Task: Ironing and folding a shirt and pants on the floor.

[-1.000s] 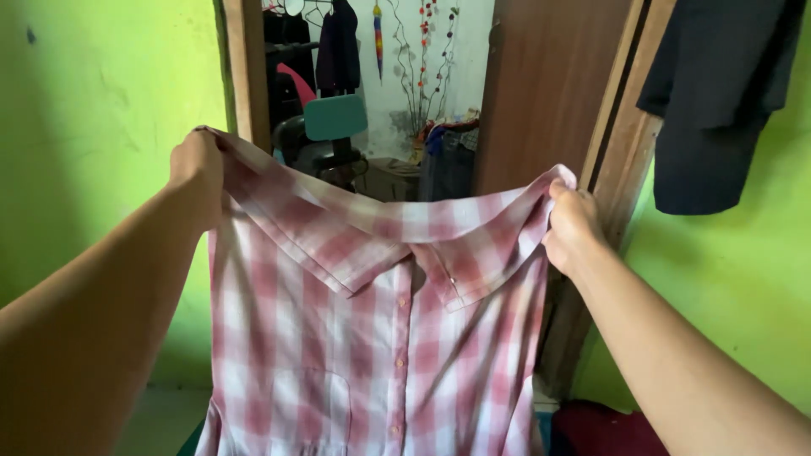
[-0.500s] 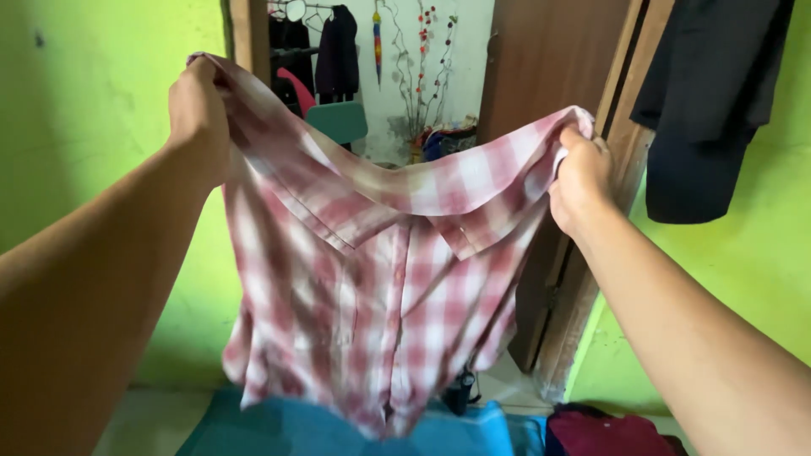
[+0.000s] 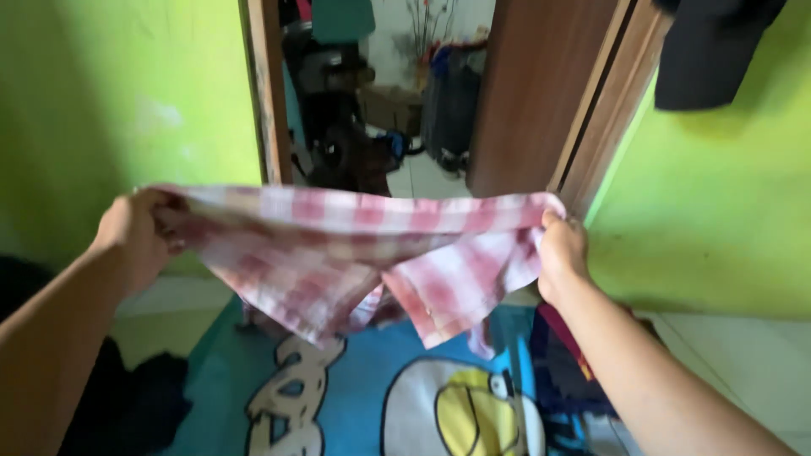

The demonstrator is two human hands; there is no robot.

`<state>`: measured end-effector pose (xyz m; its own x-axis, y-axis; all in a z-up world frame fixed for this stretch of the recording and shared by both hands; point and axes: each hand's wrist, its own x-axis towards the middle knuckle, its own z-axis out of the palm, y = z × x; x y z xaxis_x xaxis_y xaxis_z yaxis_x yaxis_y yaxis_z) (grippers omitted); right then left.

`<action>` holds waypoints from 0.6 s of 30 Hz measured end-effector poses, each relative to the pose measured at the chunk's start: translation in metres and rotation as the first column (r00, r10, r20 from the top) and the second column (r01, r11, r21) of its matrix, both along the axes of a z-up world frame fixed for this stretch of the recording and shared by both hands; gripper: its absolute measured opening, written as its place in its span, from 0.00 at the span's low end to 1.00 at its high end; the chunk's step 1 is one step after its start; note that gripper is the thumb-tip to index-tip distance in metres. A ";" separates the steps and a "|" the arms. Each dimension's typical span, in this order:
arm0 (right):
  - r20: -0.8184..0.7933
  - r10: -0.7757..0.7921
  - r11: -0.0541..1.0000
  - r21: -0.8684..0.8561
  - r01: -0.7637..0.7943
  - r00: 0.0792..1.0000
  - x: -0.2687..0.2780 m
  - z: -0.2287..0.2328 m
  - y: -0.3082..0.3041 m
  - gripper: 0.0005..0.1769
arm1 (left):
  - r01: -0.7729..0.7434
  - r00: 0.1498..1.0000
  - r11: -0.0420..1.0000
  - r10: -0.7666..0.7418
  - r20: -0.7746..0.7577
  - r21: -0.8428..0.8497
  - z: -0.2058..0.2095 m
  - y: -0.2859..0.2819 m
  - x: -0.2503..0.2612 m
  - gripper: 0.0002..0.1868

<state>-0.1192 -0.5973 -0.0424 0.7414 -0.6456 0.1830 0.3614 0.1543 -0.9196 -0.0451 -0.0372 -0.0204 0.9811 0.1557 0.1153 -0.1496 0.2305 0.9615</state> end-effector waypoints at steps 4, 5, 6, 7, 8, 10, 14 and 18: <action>-0.245 0.067 0.997 -0.031 -0.076 0.967 -0.042 -0.085 0.026 0.14 | 0.015 0.976 1.000 -0.011 -0.219 0.019 -0.090 0.006 -0.057 0.14; -0.275 0.132 0.991 0.023 -0.130 0.952 -0.051 -0.104 0.031 0.14 | 0.039 0.956 0.998 -0.023 -0.293 0.048 -0.106 0.005 -0.073 0.14; -0.301 0.136 0.991 0.031 -0.132 0.944 -0.057 -0.130 0.027 0.14 | 0.038 0.947 0.998 -0.019 -0.320 0.052 -0.134 0.014 -0.076 0.14; -0.329 0.210 0.978 0.049 -0.205 0.921 -0.064 -0.157 0.025 0.14 | 0.102 0.927 0.990 -0.059 -0.371 0.097 -0.164 0.025 -0.083 0.13; -0.354 0.283 0.959 0.071 -0.276 0.891 -0.073 -0.185 0.022 0.14 | 0.170 0.901 0.976 -0.098 -0.422 0.136 -0.193 0.035 -0.091 0.13; -0.409 0.328 0.943 0.087 -0.322 0.851 -0.098 -0.228 0.019 0.14 | 0.228 0.867 0.960 -0.125 -0.482 0.161 -0.233 0.048 -0.122 0.14; -0.596 0.335 0.933 0.103 -0.344 0.730 -0.149 -0.280 0.015 0.13 | 0.326 0.760 0.929 -0.148 -0.633 0.173 -0.291 0.054 -0.187 0.14; -0.734 0.335 0.924 0.131 -0.360 0.591 -0.191 -0.315 0.010 0.15 | 0.297 0.606 0.936 -0.030 -0.795 0.191 -0.324 0.059 -0.234 0.13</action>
